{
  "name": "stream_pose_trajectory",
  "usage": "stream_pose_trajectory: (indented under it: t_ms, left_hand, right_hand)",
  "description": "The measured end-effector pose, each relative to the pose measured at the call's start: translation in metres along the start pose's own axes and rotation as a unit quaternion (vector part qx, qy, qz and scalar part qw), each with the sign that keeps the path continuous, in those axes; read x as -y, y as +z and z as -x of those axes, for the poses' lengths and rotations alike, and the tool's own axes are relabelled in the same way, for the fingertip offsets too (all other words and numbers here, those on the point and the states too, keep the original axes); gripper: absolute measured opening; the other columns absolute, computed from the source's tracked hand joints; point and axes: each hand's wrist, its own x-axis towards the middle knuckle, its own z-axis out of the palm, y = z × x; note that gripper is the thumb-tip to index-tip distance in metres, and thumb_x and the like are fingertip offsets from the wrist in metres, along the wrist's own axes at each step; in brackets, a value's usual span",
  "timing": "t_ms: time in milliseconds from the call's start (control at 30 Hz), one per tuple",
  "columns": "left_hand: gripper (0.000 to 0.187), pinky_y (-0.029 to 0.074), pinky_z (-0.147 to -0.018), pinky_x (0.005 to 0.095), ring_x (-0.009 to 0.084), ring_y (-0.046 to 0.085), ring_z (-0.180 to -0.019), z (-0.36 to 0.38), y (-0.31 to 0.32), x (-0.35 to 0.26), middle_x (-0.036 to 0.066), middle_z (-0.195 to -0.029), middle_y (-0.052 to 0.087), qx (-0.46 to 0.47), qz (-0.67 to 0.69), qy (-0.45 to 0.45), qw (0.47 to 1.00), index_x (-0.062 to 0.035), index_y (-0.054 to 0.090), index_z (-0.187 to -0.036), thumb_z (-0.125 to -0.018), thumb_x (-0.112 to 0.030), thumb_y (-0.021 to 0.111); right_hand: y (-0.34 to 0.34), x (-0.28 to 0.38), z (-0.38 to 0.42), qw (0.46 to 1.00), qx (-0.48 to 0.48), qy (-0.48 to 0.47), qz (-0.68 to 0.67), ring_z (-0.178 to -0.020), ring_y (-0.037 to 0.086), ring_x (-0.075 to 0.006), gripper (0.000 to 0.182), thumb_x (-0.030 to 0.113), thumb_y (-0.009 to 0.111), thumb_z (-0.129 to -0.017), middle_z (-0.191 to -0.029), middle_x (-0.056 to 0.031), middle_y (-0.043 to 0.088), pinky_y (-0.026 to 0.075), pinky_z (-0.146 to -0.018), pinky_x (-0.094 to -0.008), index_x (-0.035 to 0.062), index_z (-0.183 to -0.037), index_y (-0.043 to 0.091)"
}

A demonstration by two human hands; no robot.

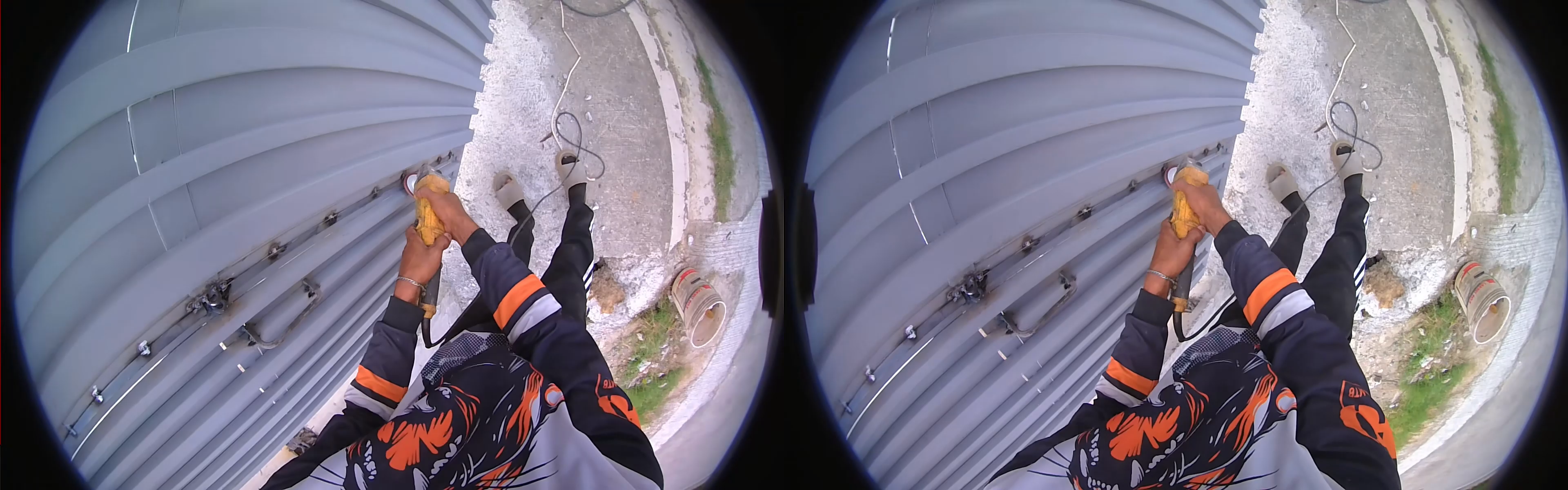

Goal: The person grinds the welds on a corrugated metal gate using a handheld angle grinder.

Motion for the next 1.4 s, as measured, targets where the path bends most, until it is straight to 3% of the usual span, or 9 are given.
stream_pose_trajectory:
  t_ms: [300, 433, 767, 867, 967, 1067, 1200, 1400]
  left_hand:
    - [0.081, 0.054, -0.095, 0.0443, 0.0445, 0.071, -0.11, -0.042, 0.049, 0.004, 0.034, -0.117, 0.068, 0.084, -0.054, -0.063, 0.993, 0.0112, 0.04, -0.136, -0.086, -0.042, 0.076]
    - [0.081, 0.054, -0.095, 0.0448, 0.0451, 0.07, -0.11, -0.06, 0.069, 0.016, 0.034, -0.116, 0.069, 0.072, -0.045, -0.046, 0.995, 0.0106, 0.042, -0.135, -0.085, -0.044, 0.076]
    - [0.077, 0.055, -0.092, 0.0434, 0.0417, 0.072, -0.103, -0.079, 0.053, 0.026, 0.031, -0.111, 0.07, 0.022, -0.036, -0.023, 0.999, 0.0111, 0.046, -0.129, -0.083, -0.043, 0.077]
    - [0.075, 0.055, -0.091, 0.0433, 0.041, 0.073, -0.101, -0.077, 0.042, 0.015, 0.029, -0.11, 0.071, 0.051, -0.04, -0.062, 0.996, 0.0104, 0.047, -0.128, -0.083, -0.042, 0.077]
    - [0.076, 0.055, -0.091, 0.0429, 0.0407, 0.072, -0.102, -0.08, 0.047, 0.029, 0.03, -0.11, 0.07, 0.023, -0.037, -0.004, 0.999, 0.0105, 0.047, -0.128, -0.084, -0.042, 0.077]
    - [0.077, 0.054, -0.092, 0.0422, 0.0404, 0.072, -0.104, -0.08, 0.048, 0.031, 0.03, -0.111, 0.07, 0.006, -0.043, -0.003, 0.999, 0.012, 0.046, -0.128, -0.083, -0.042, 0.078]
    - [0.075, 0.055, -0.092, 0.0413, 0.0403, 0.071, -0.104, -0.087, 0.044, 0.027, 0.031, -0.11, 0.069, 0.039, -0.033, -0.02, 0.998, 0.0136, 0.047, -0.125, -0.083, -0.041, 0.078]
    - [0.073, 0.055, -0.089, 0.0393, 0.0362, 0.072, -0.101, -0.108, 0.043, 0.04, 0.028, -0.108, 0.07, 0.086, -0.014, -0.013, 0.996, 0.0144, 0.049, -0.122, -0.082, -0.039, 0.078]
  right_hand:
    - [-0.062, -0.013, -0.04, 0.996, -0.058, 0.007, -0.072, -0.069, 0.07, -0.0249, 0.049, 0.029, 0.083, -0.08, -0.088, -0.0134, 0.069, 0.058, -0.061, -0.0383, -0.01, -0.106, 0.066]
    - [-0.078, -0.013, -0.058, 0.997, -0.038, 0.012, -0.062, -0.068, 0.07, -0.0246, 0.049, 0.029, 0.084, -0.08, -0.088, -0.013, 0.069, 0.057, -0.06, -0.0377, -0.0095, -0.104, 0.066]
    - [-0.049, -0.014, -0.081, 0.999, -0.029, 0.005, -0.044, -0.065, 0.068, -0.024, 0.045, 0.028, 0.081, -0.081, -0.084, -0.0117, 0.067, 0.056, -0.058, -0.0379, -0.008, -0.103, 0.066]
    - [-0.045, -0.013, -0.081, 0.998, -0.033, 0.008, -0.044, -0.065, 0.067, -0.0241, 0.045, 0.028, 0.081, -0.081, -0.084, -0.0119, 0.067, 0.056, -0.058, -0.0379, -0.0085, -0.103, 0.066]
    - [-0.044, -0.008, -0.076, 0.999, -0.031, 0.009, -0.041, -0.069, 0.069, -0.0253, 0.049, 0.029, 0.082, -0.078, -0.087, -0.0143, 0.068, 0.056, -0.06, -0.0382, -0.0107, -0.103, 0.066]
    - [-0.044, -0.005, -0.078, 0.999, -0.031, 0.009, -0.031, -0.071, 0.07, -0.0259, 0.053, 0.03, 0.083, -0.077, -0.089, -0.0156, 0.069, 0.056, -0.061, -0.0387, -0.0124, -0.104, 0.066]
    - [-0.043, -0.005, -0.082, 0.999, -0.033, 0.021, -0.032, -0.064, 0.068, -0.0251, 0.049, 0.03, 0.081, -0.081, -0.084, -0.0135, 0.068, 0.057, -0.058, -0.0382, -0.0108, -0.104, 0.066]
    - [-0.045, -0.003, -0.091, 0.999, -0.043, 0.024, -0.018, -0.069, 0.07, -0.0271, 0.059, 0.035, 0.083, -0.077, -0.09, -0.0167, 0.07, 0.057, -0.063, -0.0392, -0.014, -0.105, 0.067]
